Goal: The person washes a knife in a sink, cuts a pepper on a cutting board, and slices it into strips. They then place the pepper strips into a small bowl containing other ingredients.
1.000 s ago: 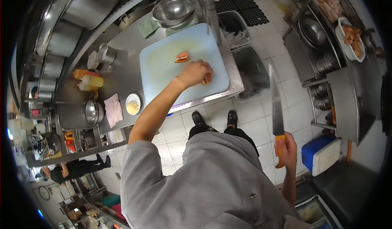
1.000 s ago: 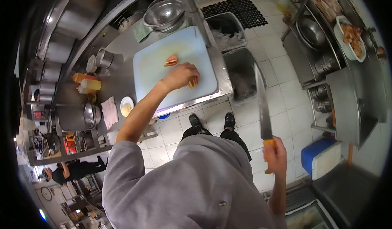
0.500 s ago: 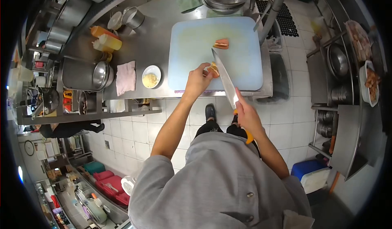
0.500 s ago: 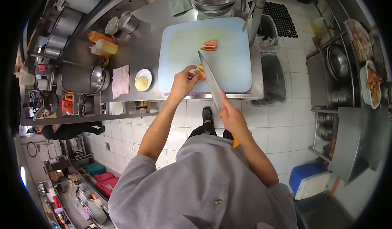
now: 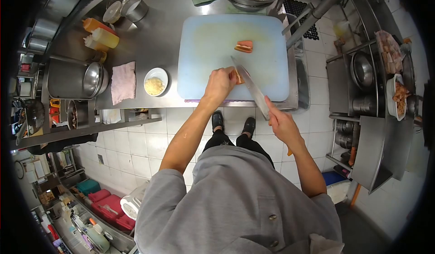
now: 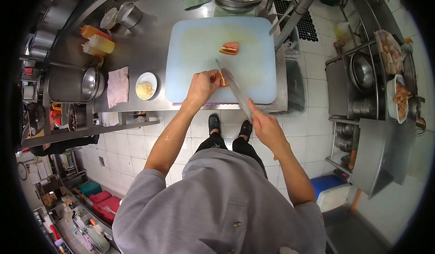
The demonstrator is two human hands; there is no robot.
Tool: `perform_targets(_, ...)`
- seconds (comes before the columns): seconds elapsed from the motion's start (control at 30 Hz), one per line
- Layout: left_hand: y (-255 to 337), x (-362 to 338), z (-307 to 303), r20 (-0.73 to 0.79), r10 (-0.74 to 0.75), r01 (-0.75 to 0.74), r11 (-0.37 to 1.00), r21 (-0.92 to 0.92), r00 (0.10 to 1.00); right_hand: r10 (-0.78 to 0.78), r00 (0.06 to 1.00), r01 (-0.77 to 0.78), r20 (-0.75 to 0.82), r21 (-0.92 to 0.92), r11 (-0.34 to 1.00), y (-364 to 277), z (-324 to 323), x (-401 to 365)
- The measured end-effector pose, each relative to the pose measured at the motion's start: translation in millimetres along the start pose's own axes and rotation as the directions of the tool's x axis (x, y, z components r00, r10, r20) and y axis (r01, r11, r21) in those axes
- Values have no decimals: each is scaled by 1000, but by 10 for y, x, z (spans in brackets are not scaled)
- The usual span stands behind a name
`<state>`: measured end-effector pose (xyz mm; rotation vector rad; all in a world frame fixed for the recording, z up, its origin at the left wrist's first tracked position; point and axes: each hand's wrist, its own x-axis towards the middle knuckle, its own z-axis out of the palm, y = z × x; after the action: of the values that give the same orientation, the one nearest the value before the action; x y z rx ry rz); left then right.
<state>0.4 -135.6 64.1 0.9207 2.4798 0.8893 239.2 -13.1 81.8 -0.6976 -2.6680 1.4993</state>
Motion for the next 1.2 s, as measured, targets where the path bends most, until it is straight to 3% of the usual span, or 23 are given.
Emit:
perform_targets(0.07,10,4,-5,-3,1,-1,1000,-10,1000,52,999,-53,12,23,998,-3,-1,-19)
perform_targets(0.17,-80,-63,62,-100,131,-138,988,-64,986,198,978,-204,62,125,971,-32,-15,-45)
perform_targets(0.27,-255,-123,251,-271,263,-273,962,2,926,313,938,-344,151,263,902,-97,-39,-23)
perform_targets(0.37,-285,-178,303,-307,293,-253,953,165,906,319,932,-360,172,336,870,-68,15,-37)
perform_targets(0.67,-341,-217,400,-370,261,-189,957,220,891,386,894,-448,227,434,782,-15,21,-76)
perform_targets(0.83,-316,-209,381,-358,227,-169,968,186,906,351,905,-425,239,526,737,43,85,-101)
perform_targets(0.97,-283,-228,306,-339,214,-183,975,123,916,331,930,-365,158,496,788,60,134,-172)
perform_targets(1.07,-151,-140,120,-327,297,-312,950,7,897,357,929,-351,92,517,781,19,35,-238)
perform_targets(1.17,-92,39,-77,-52,524,-525,851,7,850,374,925,-346,63,546,763,-11,-35,-325)
perform_targets(1.2,-98,34,-107,-66,495,-495,869,14,866,379,923,-353,66,539,765,-8,-46,-352)
